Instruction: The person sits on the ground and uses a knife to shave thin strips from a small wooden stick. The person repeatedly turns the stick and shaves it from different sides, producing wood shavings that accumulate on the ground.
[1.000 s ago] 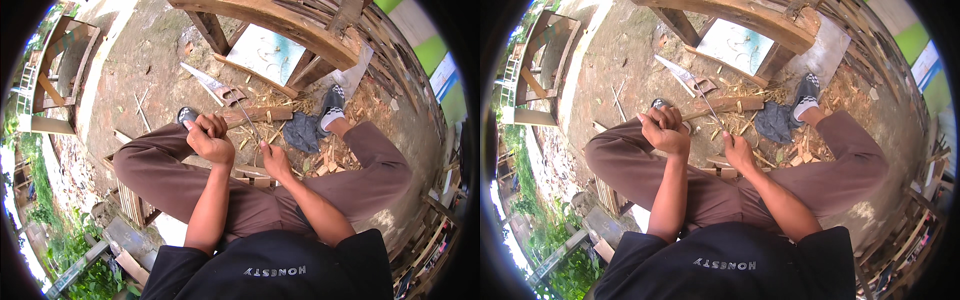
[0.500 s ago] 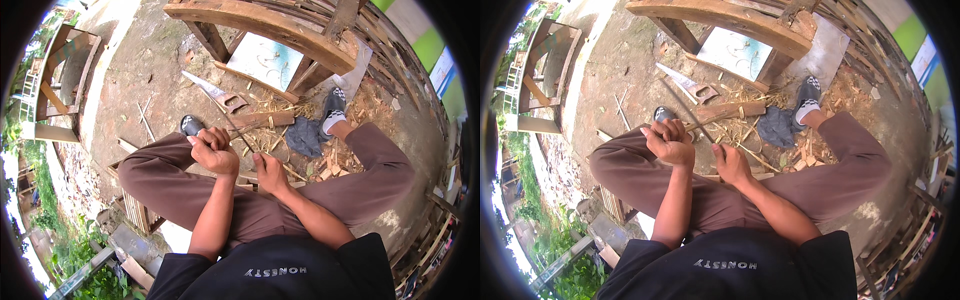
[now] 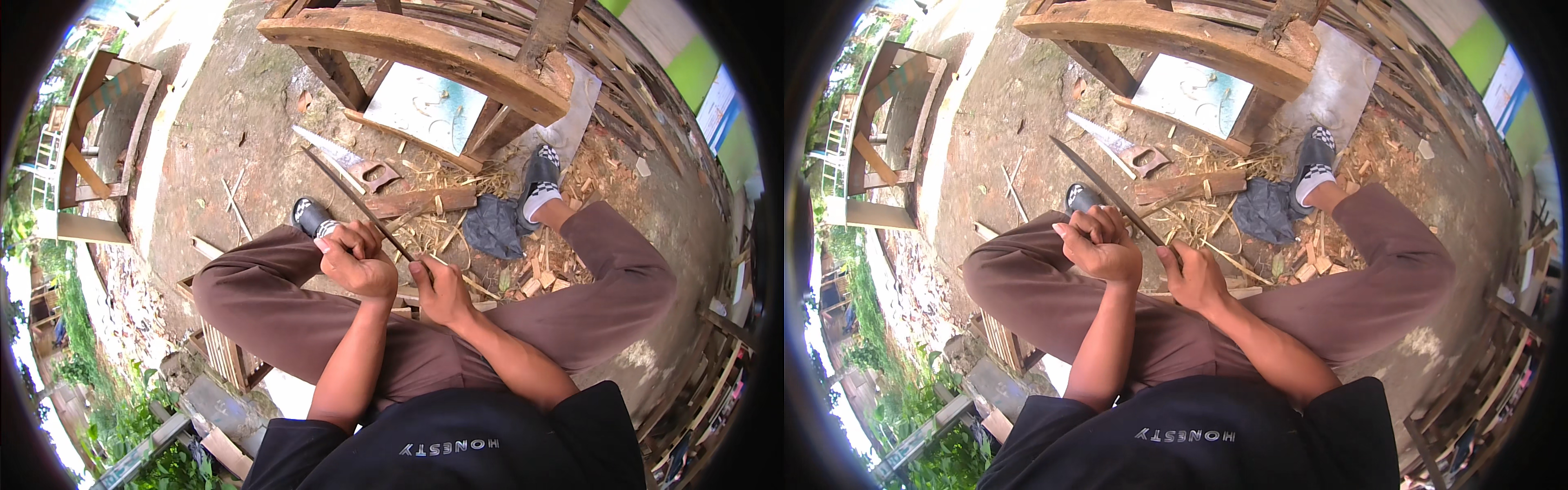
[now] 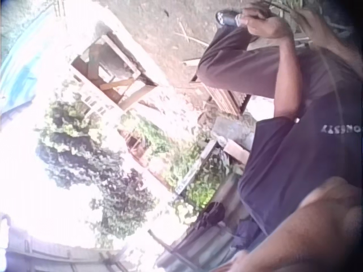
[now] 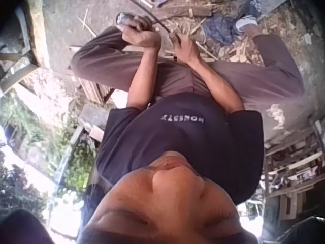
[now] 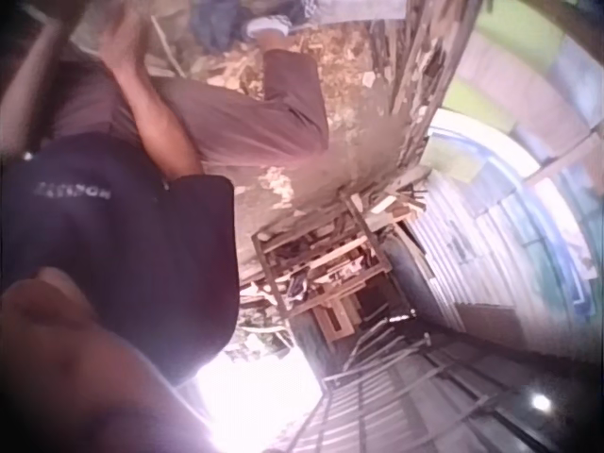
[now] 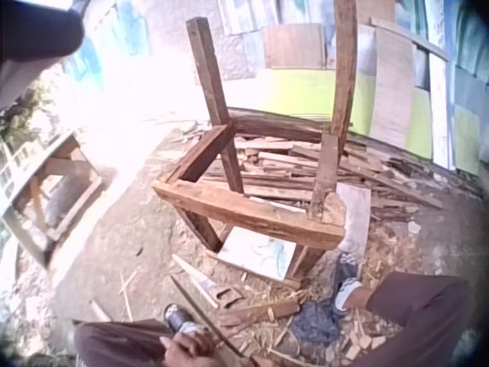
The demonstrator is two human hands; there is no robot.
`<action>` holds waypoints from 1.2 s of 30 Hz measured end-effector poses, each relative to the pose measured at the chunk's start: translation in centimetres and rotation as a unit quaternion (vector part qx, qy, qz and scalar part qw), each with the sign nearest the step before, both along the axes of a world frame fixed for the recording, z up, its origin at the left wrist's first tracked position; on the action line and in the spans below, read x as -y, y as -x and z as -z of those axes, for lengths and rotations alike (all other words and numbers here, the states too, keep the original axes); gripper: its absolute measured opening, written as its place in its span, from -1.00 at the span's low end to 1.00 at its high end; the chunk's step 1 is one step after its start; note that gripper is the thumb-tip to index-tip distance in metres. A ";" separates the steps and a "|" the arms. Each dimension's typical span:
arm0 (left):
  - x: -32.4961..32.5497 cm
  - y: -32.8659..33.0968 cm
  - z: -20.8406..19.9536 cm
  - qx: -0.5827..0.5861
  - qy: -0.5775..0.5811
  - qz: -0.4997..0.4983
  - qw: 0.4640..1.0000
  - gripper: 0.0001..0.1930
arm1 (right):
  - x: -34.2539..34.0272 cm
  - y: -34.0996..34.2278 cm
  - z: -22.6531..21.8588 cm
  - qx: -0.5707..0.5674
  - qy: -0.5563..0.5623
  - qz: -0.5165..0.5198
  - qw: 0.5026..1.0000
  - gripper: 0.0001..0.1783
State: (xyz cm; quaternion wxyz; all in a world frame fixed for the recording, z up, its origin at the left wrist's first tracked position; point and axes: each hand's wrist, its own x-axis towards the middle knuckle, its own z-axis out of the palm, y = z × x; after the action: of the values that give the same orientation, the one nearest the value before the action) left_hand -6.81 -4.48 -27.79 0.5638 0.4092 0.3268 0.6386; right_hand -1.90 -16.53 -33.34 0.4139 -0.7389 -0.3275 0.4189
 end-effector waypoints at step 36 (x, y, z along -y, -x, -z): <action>-0.4 0.1 0.2 0.000 -0.009 0.013 1.000 -0.44 | -1.9 -2.5 2.9 -0.004 0.096 0.002 0.995 -0.40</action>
State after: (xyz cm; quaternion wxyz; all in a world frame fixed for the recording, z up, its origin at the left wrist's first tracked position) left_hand -6.93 -4.12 -28.01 0.5684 0.4185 0.3160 0.6340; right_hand 0.55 -14.66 -36.21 0.3435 -0.7743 -0.2828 0.4500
